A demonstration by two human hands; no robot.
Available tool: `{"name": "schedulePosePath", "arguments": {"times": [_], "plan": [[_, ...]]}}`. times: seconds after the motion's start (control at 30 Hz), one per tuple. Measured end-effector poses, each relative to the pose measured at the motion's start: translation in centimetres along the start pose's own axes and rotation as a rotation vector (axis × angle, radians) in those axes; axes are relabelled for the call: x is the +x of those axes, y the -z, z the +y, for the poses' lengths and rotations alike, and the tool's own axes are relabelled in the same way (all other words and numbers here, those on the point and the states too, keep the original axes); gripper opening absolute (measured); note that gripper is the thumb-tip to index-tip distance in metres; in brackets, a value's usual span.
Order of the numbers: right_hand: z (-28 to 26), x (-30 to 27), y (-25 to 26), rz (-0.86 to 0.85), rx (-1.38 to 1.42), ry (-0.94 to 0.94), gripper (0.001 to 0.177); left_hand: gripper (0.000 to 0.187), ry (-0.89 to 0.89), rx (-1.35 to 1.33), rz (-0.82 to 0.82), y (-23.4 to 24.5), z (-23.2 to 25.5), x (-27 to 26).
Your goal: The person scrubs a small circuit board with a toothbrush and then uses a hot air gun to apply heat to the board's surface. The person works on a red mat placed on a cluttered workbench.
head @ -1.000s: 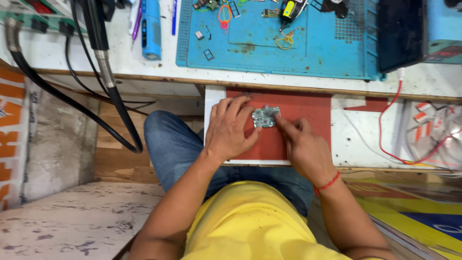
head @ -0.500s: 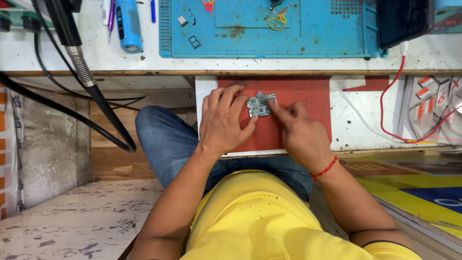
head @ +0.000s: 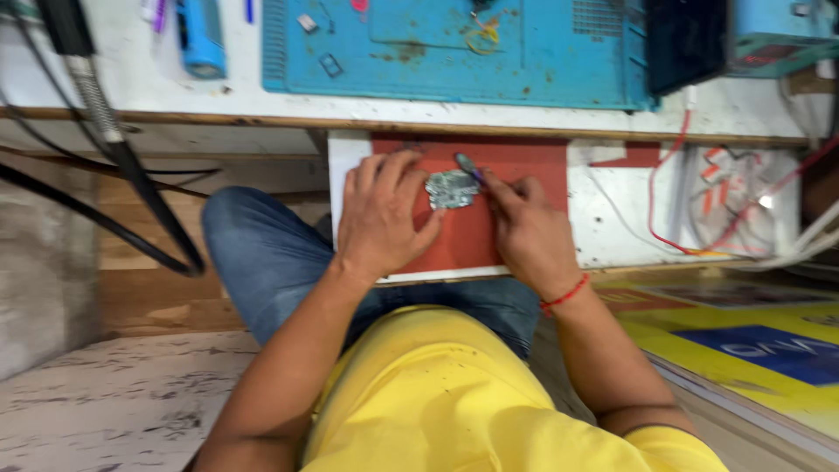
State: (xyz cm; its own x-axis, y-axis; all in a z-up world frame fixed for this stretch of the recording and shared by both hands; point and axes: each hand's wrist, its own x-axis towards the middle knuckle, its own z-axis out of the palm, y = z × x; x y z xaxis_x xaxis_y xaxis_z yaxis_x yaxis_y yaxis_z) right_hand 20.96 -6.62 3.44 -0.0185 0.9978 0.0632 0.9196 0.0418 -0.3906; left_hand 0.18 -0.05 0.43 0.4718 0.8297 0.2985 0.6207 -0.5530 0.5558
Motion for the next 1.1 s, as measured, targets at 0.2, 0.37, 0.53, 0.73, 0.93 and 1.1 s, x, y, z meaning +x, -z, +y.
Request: {"name": "schedulePosePath", "arguments": {"times": [0.2, 0.37, 0.53, 0.73, 0.93, 1.1], "plan": [[-0.2, 0.2, -0.1, -0.097, 0.001, 0.03, 0.048, 0.049, -0.005, -0.037, 0.019, 0.2, -0.1, 0.0], [-0.1, -0.8, -0.1, -0.114, 0.009, 0.05, 0.048, 0.047, -0.012, -0.023, 0.011, -0.1, -0.1, -0.4], [1.1, -0.6, -0.2, -0.056, 0.007, -0.063, 0.054, 0.047, -0.009, -0.03, 0.035, 0.0, 0.0, -0.1], [4.9, -0.1, 2.4, 0.092, 0.14, -0.105, 0.043, 0.046, -0.001, -0.048, 0.004, 0.4, -0.1, -0.1], [9.0, -0.9, 6.0, -0.056, 0.076, -0.104, 0.035, 0.047, -0.001, -0.035, 0.024, 0.2, 0.1, -0.1], [11.2, -2.1, 5.1, 0.144, -0.066, -0.178, 0.02, 0.044, -0.007, 0.016, 0.019, 0.0, 0.2, 0.1]]}}
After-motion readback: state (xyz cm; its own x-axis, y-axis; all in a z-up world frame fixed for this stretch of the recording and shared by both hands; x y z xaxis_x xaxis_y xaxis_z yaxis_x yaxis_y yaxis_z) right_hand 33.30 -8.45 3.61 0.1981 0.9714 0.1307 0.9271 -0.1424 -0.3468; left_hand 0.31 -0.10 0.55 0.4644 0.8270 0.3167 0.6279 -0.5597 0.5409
